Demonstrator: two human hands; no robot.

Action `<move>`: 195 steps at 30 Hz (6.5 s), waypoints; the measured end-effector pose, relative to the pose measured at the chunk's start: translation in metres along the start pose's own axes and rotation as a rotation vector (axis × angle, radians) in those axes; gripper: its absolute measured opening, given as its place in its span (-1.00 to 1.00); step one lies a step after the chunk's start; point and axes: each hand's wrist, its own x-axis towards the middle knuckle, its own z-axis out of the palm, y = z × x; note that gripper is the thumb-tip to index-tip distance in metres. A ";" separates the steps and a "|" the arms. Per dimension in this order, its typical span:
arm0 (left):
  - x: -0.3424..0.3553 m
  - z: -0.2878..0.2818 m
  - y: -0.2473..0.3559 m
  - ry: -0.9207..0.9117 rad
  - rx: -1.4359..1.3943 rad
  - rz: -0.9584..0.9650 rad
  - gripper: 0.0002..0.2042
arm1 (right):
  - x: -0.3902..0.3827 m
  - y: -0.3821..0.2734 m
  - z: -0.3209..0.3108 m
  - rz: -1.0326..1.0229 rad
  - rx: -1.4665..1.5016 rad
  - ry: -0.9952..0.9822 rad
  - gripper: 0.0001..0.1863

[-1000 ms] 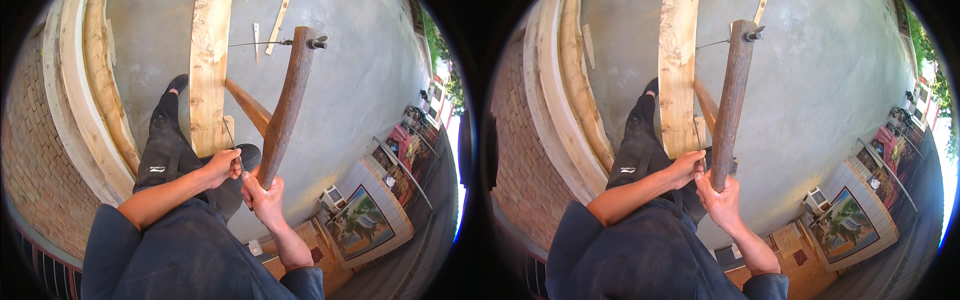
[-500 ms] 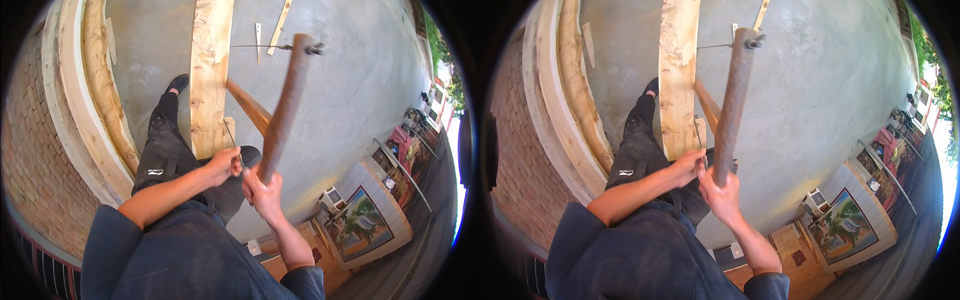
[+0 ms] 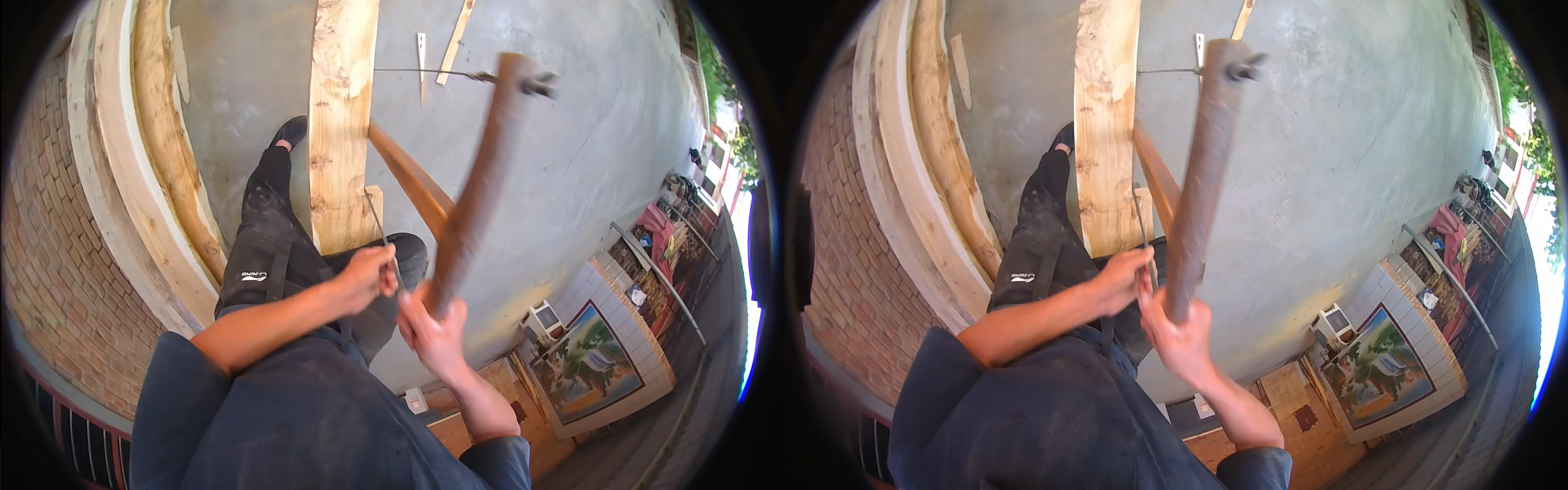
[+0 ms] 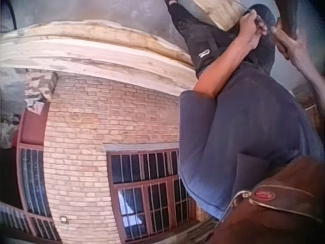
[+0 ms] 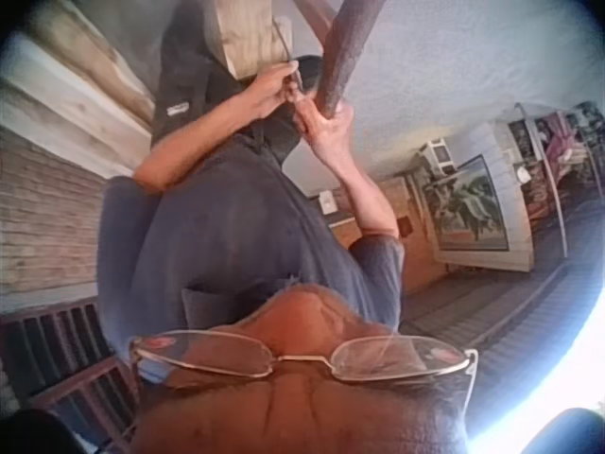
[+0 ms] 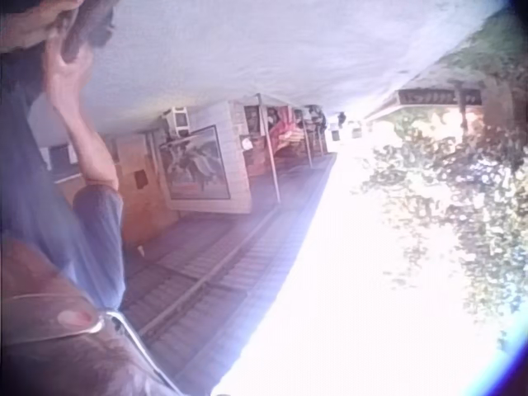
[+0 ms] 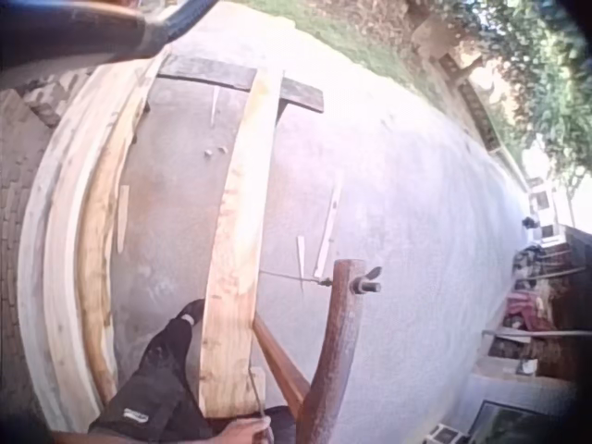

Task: The person uses a bow saw to cut a long wooden plank resting on a makeshift sawhorse. They reposition the plank and continue sawing along its length, producing sawdust and a cut-off piece.

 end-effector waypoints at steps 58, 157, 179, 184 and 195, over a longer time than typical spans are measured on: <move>-0.082 0.043 -0.003 -0.148 -0.029 -0.094 -0.63 | -0.073 -0.047 -0.004 -0.087 -0.036 -0.072 -0.74; 0.022 -0.018 0.010 -0.107 -0.150 0.034 -0.71 | 0.042 0.007 0.024 -0.036 -0.011 0.084 -0.72; 0.077 -0.062 0.003 -0.011 -0.068 0.026 -0.75 | 0.066 0.056 0.038 -0.083 -0.027 0.118 -0.71; -0.035 0.004 0.001 -0.102 -0.055 -0.038 -0.66 | -0.016 0.004 0.029 -0.065 -0.006 0.100 -0.75; 0.073 -0.067 0.008 -0.071 -0.064 0.002 -0.80 | 0.072 0.050 0.052 -0.122 -0.052 0.179 -0.71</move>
